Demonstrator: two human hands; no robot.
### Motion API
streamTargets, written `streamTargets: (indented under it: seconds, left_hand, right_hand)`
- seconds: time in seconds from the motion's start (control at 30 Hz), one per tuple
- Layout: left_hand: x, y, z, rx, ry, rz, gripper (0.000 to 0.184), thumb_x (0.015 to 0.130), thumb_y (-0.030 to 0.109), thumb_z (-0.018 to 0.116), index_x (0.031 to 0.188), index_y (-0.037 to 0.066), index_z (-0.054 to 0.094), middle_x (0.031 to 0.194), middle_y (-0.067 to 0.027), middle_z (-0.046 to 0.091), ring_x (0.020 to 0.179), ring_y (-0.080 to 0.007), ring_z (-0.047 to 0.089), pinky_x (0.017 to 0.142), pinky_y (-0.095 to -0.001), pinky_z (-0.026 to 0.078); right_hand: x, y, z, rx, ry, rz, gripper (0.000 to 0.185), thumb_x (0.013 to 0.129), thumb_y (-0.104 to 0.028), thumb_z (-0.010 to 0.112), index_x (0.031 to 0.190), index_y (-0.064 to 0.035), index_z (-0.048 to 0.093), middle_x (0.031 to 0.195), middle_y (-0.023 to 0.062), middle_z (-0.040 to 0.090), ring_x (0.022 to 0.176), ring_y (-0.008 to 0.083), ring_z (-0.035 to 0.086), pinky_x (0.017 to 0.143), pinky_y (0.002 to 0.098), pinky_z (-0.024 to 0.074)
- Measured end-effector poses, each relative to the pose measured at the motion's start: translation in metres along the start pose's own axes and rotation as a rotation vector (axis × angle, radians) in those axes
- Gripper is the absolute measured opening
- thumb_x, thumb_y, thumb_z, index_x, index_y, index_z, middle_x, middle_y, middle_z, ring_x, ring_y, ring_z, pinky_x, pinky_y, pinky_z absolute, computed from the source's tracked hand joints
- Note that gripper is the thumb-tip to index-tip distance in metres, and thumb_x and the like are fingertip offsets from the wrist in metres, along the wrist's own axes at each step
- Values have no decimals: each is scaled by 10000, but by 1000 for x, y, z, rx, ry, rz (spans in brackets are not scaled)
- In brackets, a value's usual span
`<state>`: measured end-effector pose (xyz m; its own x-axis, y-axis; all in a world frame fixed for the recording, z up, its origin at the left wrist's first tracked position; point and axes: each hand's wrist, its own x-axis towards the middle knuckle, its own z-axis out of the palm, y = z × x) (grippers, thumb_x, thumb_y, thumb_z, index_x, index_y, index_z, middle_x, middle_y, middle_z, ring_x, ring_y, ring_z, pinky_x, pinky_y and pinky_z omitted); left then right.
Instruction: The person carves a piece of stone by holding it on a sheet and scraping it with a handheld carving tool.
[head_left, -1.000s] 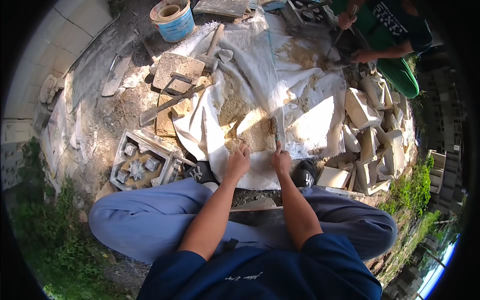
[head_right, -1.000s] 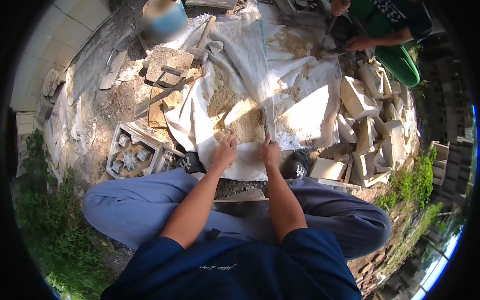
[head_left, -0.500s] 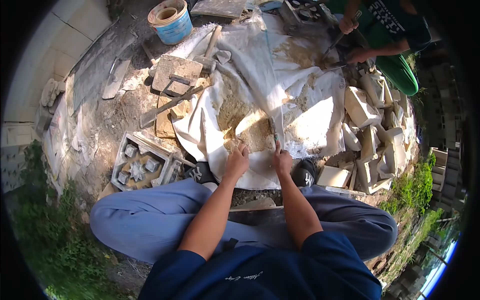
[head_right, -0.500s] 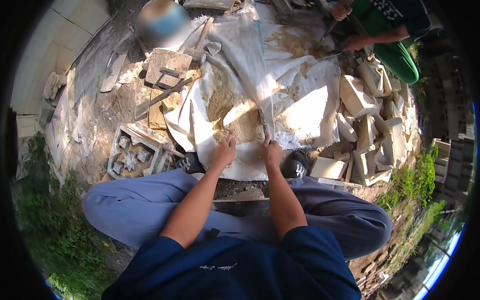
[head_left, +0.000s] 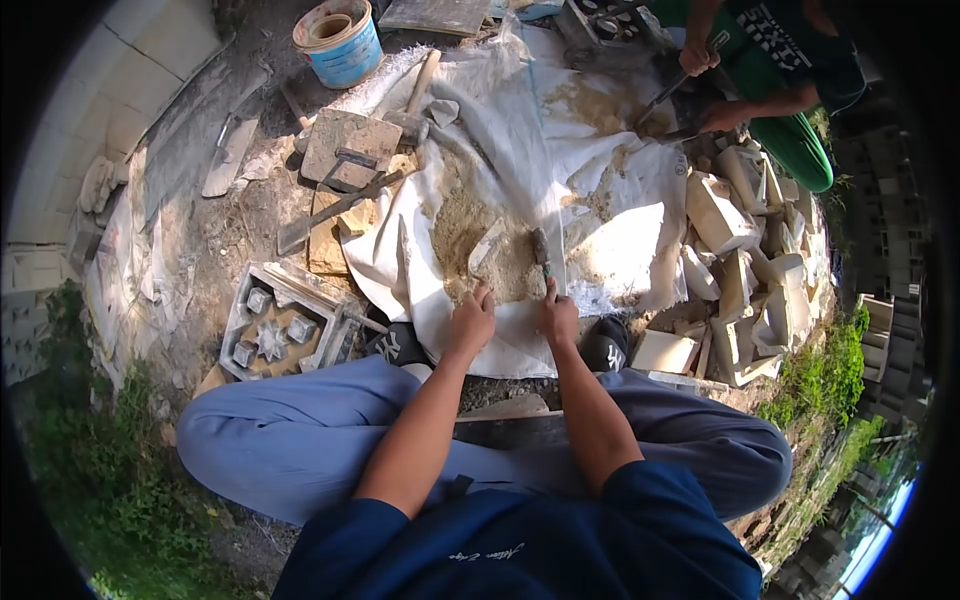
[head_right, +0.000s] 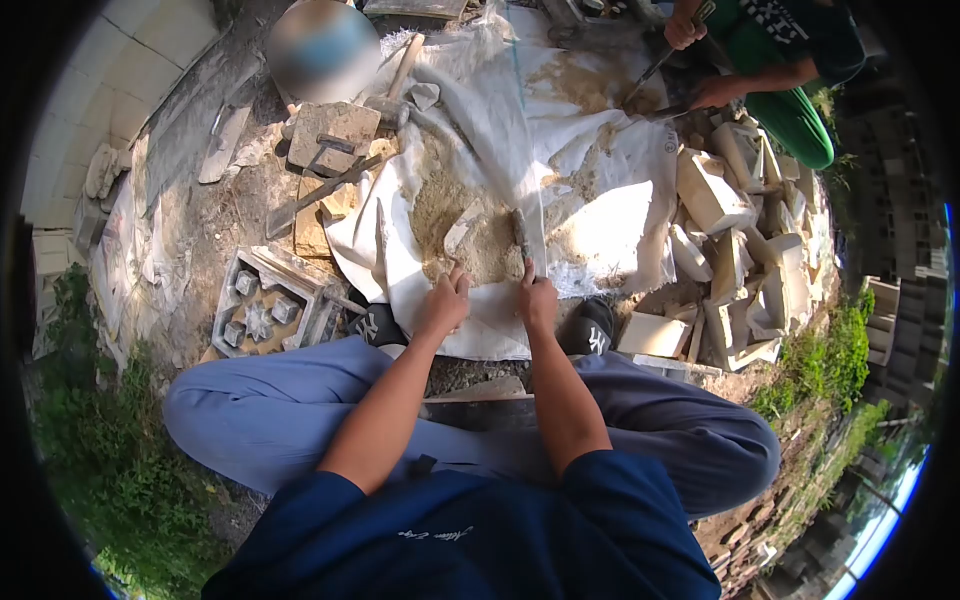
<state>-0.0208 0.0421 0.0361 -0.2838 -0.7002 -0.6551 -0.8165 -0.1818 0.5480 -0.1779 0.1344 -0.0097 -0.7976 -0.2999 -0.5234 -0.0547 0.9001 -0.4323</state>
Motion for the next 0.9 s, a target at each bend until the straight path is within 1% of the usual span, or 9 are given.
streamTargets:
  seconds: [0.23,0.33,0.43,0.47,0.5,0.6,0.73,0.8,0.9]
  left_hand:
    - [8,-11,10,-24,0,6,518,971,487,427,1076,-14,503,808,-219,676,583,-297,671,469,-414,526]
    - [17,-26,19,26,53,24,520,969,491,433,1075,-13,499,799,-221,671,562,-294,657,454,-407,518]
    - [20,-25,24,30,46,31,518,967,492,435,1087,-8,498,815,-222,671,545,-287,646,448,-402,516]
    - [20,-25,25,36,42,23,518,968,493,434,1098,-5,496,827,-222,672,544,-285,645,450,-404,518]
    - [19,-24,25,40,41,22,518,969,493,433,1103,-4,495,833,-222,673,544,-284,644,450,-404,519]
    - [18,-23,21,16,12,-11,521,970,493,431,1119,-2,491,856,-224,675,552,-289,649,454,-414,523]
    - [11,-11,8,3,14,56,527,969,497,432,1125,-3,488,864,-230,675,563,-299,655,451,-414,522]
    - [-7,6,-4,-68,-54,-78,530,970,500,432,1132,-1,488,858,-232,674,566,-297,658,447,-407,520]
    - [17,-24,19,15,10,1,534,970,502,432,1125,-6,490,840,-231,673,562,-298,656,447,-404,519]
  right_hand:
    - [7,1,-5,10,-34,-38,794,935,-644,392,792,79,686,788,331,638,847,474,643,793,511,472]
    - [-8,-11,-14,206,76,-127,749,961,-576,433,712,112,591,612,316,530,575,432,544,609,500,405]
    - [-5,-4,-8,311,127,-240,719,965,-554,450,714,109,575,582,305,503,519,411,497,569,486,380]
    - [-3,0,-6,221,90,-223,746,950,-597,433,759,98,627,659,308,576,625,431,593,641,495,441]
    - [-3,2,-3,221,92,-225,746,950,-597,433,759,98,627,659,308,576,625,431,593,641,495,441]
    - [0,4,-2,-60,0,-6,825,913,-689,377,881,67,703,890,308,667,946,459,643,869,498,486]
    - [0,0,-5,13,-16,0,817,920,-677,388,857,78,697,850,322,655,902,458,650,826,503,488]
    - [2,0,-3,28,-17,-39,809,929,-659,399,808,88,684,807,329,642,869,456,654,790,508,486]
    - [-12,-22,-21,180,-9,-83,805,934,-647,408,762,96,666,770,341,623,835,460,652,762,518,477]
